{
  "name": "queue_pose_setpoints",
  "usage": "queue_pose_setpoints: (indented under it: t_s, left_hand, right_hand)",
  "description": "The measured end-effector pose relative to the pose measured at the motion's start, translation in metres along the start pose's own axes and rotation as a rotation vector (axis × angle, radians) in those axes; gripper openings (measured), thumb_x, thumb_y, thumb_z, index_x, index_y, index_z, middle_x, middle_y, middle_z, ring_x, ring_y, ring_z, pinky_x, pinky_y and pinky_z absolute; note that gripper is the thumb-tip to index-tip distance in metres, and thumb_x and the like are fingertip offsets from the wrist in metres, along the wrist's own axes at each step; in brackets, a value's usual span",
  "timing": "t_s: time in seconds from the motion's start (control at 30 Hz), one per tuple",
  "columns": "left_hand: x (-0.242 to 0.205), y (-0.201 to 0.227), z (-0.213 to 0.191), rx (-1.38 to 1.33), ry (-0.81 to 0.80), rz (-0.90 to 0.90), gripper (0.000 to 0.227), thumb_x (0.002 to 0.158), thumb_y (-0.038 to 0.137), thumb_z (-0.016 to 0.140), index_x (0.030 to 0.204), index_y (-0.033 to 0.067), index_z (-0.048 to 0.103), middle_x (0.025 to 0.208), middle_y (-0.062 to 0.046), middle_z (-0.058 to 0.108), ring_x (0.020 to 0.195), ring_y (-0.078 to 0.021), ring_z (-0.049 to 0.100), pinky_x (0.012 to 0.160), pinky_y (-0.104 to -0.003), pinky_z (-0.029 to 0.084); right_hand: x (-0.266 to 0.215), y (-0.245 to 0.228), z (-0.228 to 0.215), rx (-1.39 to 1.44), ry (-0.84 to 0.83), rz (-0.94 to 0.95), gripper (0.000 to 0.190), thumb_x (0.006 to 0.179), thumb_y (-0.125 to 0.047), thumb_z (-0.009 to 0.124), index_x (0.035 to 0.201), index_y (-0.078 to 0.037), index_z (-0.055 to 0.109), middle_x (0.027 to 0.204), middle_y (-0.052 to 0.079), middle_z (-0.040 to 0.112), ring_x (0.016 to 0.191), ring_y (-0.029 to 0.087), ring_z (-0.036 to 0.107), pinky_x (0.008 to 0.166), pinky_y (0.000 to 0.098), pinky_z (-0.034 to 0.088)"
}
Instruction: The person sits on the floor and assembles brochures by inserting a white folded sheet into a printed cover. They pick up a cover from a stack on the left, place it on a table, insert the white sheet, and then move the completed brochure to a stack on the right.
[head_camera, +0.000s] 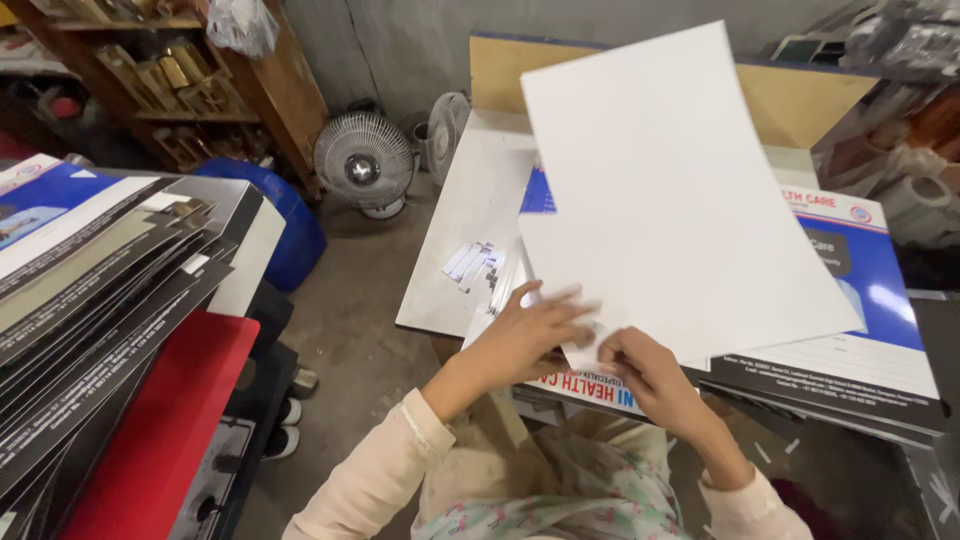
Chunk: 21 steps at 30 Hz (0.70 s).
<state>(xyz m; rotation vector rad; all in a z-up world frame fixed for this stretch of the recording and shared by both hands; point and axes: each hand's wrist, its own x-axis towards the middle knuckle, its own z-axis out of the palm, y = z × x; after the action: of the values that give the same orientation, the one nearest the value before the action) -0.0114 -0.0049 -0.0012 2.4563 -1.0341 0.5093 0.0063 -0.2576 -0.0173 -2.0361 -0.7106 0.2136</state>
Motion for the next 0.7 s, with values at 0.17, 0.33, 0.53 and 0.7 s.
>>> queue_pose_setpoints:
  t_s: [0.17,0.33,0.53,0.7]
  left_hand:
    - [0.008,0.013,0.009,-0.099,0.02,-0.056,0.02,0.087,0.018,0.076,0.106,0.0148,0.069,0.106,0.005,0.075,0.089,-0.0196,0.073,0.083,-0.04,0.052]
    - [0.013,0.036,0.018,-0.116,0.07,-0.112,0.022,0.084,0.009,0.072,0.105,0.0133,0.07,0.098,0.001,0.075,0.078,-0.0258,0.069,0.076,-0.04,0.052]
    - [0.007,0.048,0.035,-0.331,0.265,-0.11,0.017,0.087,0.003,0.07,0.103,0.0067,0.068,0.092,-0.008,0.073,0.079,-0.0311,0.067,0.077,-0.041,0.053]
    - [-0.001,0.038,0.046,-0.346,0.232,-0.145,0.014,0.084,-0.001,0.068,0.096,0.0055,0.064,0.086,-0.01,0.071,0.082,-0.034,0.068,0.078,-0.044,0.052]
  right_hand:
    - [-0.03,-0.015,0.001,-0.099,0.46,-0.136,0.018,0.086,0.002,0.07,0.101,-0.005,0.067,0.099,0.009,0.067,0.087,0.022,0.067,0.073,0.0305,0.057]
    - [-0.041,-0.043,0.014,-0.398,0.691,-0.321,0.026,0.08,0.0,0.078,0.105,-0.006,0.076,0.103,0.009,0.071,0.093,0.027,0.067,0.08,0.0355,0.054]
    - [-0.036,-0.055,0.022,-0.353,0.688,-0.298,0.023,0.083,0.001,0.076,0.105,-0.007,0.075,0.104,0.009,0.072,0.091,0.023,0.071,0.076,0.0329,0.057]
    - [-0.029,-0.057,0.015,-0.384,0.556,-0.289,0.021,0.082,-0.002,0.076,0.103,-0.006,0.077,0.097,0.008,0.074,0.078,0.021,0.072,0.066,0.0305,0.057]
